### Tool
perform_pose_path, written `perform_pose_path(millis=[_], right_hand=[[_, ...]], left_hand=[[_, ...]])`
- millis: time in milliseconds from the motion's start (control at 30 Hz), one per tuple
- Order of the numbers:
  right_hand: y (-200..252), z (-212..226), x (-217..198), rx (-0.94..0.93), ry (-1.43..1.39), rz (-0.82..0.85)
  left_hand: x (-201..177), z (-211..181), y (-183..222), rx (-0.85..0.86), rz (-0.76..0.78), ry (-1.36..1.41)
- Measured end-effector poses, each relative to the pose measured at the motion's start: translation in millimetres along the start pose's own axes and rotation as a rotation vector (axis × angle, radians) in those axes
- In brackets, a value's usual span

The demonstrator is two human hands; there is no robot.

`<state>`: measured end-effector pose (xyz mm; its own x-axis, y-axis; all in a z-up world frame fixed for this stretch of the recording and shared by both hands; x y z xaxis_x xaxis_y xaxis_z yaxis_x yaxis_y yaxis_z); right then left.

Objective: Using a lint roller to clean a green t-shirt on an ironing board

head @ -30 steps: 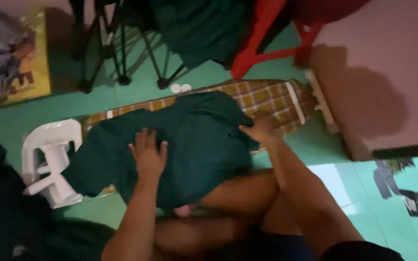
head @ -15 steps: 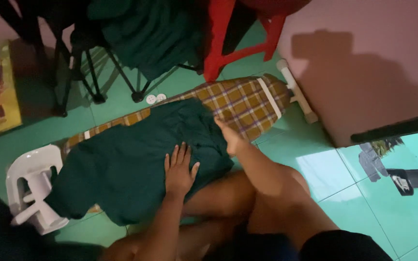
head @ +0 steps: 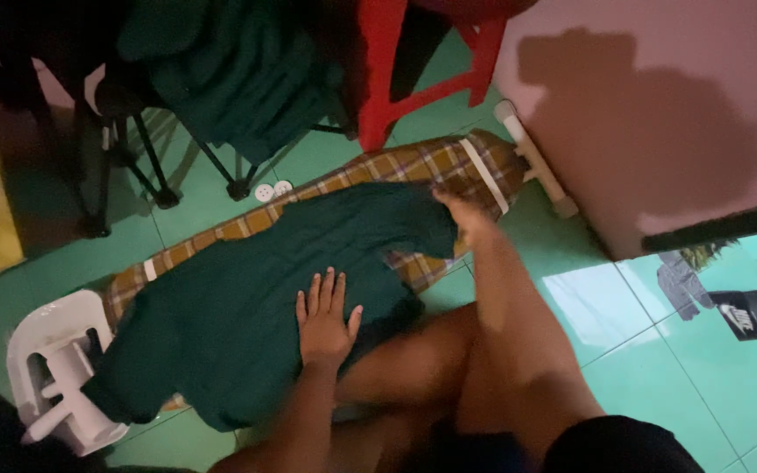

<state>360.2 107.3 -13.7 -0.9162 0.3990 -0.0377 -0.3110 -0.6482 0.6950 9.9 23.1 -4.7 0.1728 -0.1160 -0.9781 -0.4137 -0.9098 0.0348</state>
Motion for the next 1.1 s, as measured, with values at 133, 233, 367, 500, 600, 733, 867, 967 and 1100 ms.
perform_pose_path(millis=[133,233,367,500,600,733,867,967,1100], right_hand=[[71,44,-24,0.061,0.345,0.192],[55,25,-46,-0.056,-0.080,0.425],[-22,-12,-62,-0.063,-0.099,-0.050],[-25,-12,-31,-0.166,-0.617,-0.070],[-20,-21,-15,-0.126,-0.715,0.030],[-69,-68,-15,-0.168,-0.817,-0.072],[-93,-73,-17,-0.217,-0.772,-0.228],[-118,-88,-17,-0.275,-0.710,-0.322],[-83,-66,-17,-0.326,-0.637,-0.444]], left_hand=[[7,4,0,0.019,0.008,-0.042],[5,4,0,0.007,-0.011,-0.012],[2,2,2,0.005,0.000,-0.013],[8,3,2,0.012,-0.056,-0.044],[11,3,3,0.014,-0.154,-0.112],[2,0,3,0.034,-0.195,-0.065],[2,0,1,0.005,-0.062,-0.047],[5,0,3,0.005,-0.100,-0.053],[6,1,3,0.011,-0.124,-0.060]])
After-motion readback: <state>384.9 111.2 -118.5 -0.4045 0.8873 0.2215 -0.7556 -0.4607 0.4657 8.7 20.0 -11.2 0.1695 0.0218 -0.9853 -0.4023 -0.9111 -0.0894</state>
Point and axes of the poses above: each hand's wrist, its own y-axis away from the middle knuckle, its own x-axis out of the palm, z = x × y, the point moved 2 cm from there along -y, towards the middle knuckle
